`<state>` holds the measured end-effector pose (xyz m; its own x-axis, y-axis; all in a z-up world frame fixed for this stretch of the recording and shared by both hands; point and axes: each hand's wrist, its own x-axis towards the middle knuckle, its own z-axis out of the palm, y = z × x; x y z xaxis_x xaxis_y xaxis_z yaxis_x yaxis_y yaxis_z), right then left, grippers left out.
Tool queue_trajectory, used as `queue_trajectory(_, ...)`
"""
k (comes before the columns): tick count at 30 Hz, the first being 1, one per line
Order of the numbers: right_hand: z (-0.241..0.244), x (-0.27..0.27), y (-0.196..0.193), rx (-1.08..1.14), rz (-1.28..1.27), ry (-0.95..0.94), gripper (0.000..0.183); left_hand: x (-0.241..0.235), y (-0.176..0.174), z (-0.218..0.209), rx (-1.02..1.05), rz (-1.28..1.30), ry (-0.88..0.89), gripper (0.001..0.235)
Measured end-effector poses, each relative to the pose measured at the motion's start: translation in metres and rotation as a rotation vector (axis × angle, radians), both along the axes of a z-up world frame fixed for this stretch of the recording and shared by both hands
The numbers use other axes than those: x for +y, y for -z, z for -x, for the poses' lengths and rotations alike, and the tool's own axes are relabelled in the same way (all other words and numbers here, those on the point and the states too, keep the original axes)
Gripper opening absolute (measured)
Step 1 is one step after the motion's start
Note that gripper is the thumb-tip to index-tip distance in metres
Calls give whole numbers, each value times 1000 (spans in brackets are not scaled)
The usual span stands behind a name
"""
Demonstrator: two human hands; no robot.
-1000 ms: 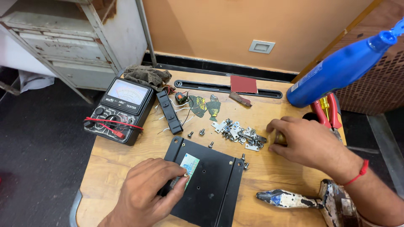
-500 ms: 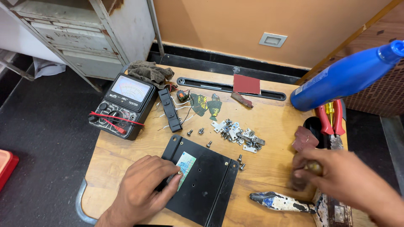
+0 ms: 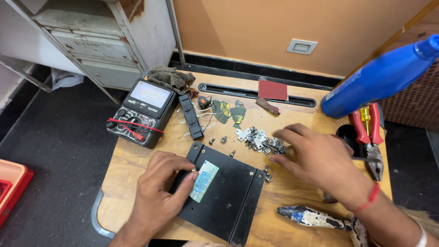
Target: The person disassembles and repairs a black electronic device housing by removing screws with a screwdriver, taking apart the casing components, and then reassembling the unit.
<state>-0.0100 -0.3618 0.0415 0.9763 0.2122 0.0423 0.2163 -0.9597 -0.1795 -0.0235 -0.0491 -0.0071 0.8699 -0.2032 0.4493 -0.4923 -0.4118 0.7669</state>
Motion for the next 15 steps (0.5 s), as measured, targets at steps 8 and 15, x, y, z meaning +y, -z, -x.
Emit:
queue_trajectory(8,-29,17,24,59,70,17,23,6,0,1,-23,-10,81,18)
queue_trajectory(15,-27,-7,-11,-71,-158,122,14,13,5,-1,156,46,13,15)
